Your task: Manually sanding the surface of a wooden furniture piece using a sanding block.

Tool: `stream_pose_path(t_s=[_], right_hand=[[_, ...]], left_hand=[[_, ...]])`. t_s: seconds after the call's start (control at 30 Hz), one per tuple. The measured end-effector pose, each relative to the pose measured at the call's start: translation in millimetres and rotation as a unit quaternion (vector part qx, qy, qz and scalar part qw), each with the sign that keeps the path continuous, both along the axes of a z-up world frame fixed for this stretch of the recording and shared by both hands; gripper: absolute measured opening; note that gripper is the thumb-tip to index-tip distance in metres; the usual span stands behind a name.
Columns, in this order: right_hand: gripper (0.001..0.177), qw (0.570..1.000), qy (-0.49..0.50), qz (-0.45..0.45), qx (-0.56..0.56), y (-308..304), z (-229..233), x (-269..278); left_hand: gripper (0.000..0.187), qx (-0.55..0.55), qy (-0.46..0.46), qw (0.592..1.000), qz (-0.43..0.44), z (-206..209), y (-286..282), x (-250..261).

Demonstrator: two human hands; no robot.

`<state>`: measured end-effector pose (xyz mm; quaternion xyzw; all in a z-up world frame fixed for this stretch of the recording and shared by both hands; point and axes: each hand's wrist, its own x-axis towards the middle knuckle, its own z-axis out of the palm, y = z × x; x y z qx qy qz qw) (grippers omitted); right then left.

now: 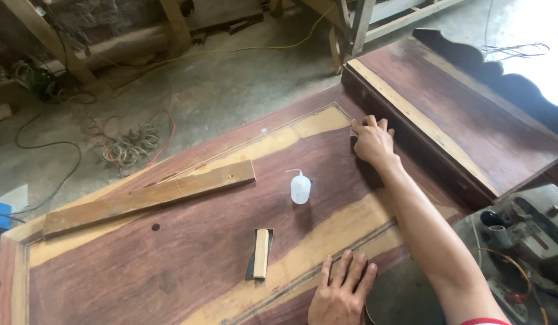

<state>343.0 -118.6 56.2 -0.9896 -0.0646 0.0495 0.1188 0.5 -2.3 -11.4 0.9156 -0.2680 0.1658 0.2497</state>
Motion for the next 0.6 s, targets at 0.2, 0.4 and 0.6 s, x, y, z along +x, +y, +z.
stream_pose_path(t_s=[0.2, 0.4, 0.6], right_hand=[[0.072, 0.996, -0.071, 0.028, -0.038, -21.0, -22.4, -56.2], [0.061, 0.999, -0.031, 0.026, 0.026, -2.0, -20.8, 23.1], [0.054, 0.992, -0.095, 0.074, 0.024, -19.3, -51.8, -24.2]], left_hand=[[0.068, -0.009, 0.039, 0.999, 0.007, 10.3, -0.3, -2.0], [0.054, -0.028, -0.026, 0.999, 0.014, 2.3, -1.8, -0.5], [0.064, -0.001, -0.002, 1.0, 0.01, 3.7, -1.5, -1.5]])
